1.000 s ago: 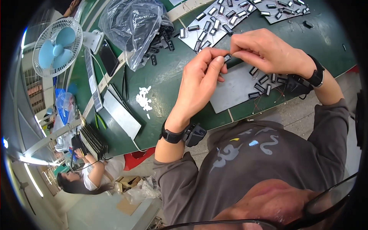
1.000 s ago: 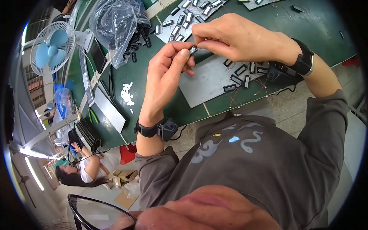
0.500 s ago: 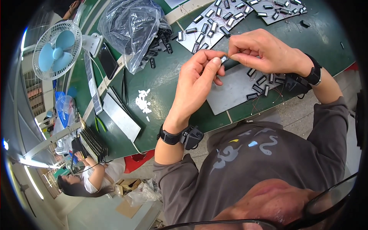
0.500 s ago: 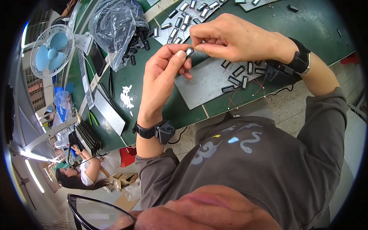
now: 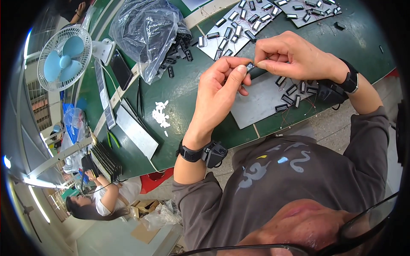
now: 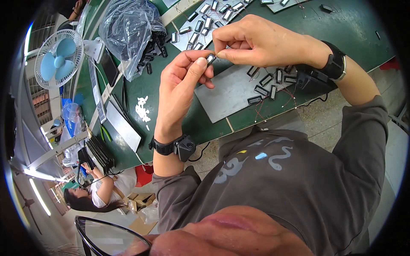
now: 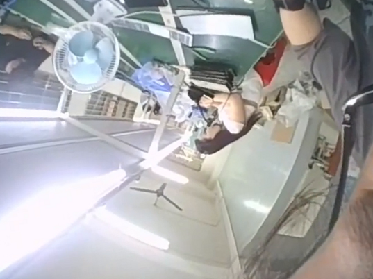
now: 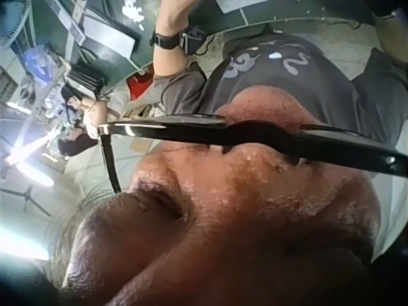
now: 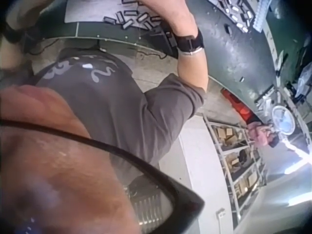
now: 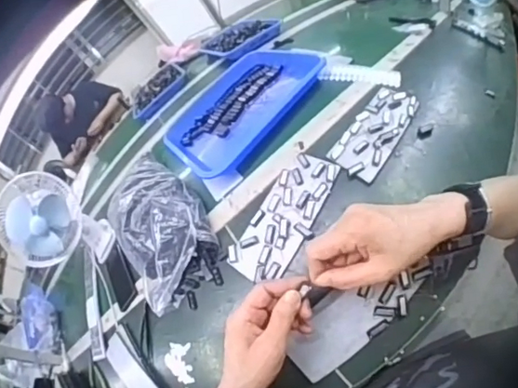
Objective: Manually snapping together small black plastic parts at an industrial workbench.
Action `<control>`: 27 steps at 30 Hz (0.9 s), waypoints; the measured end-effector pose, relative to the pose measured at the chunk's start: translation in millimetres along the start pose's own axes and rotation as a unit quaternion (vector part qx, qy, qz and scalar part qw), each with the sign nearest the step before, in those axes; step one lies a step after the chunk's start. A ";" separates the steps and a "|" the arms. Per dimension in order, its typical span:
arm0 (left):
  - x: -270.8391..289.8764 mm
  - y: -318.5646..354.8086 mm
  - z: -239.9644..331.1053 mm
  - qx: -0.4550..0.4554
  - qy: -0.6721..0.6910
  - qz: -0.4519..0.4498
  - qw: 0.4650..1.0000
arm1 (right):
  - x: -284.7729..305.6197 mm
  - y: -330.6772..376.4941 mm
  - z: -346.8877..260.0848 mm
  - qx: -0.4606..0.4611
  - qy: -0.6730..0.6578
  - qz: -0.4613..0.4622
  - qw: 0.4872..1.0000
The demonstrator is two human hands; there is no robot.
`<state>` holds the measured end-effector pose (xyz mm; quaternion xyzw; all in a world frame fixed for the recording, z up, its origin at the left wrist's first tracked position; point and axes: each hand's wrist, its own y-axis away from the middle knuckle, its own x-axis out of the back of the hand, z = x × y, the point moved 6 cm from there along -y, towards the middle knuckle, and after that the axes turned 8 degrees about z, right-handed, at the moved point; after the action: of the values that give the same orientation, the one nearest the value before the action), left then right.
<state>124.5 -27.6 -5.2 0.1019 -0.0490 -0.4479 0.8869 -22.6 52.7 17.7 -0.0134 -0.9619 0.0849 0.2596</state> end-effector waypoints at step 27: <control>31.4 2.5 27.5 -0.235 -0.095 0.141 0.957 | 1.0 -3.5 18.7 -0.198 -0.324 0.033 0.924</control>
<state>140.3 -55.2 22.0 -0.1599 -0.0402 -0.3246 0.9314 -32.8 46.4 2.9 -0.0681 -0.9897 -0.0992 -0.0774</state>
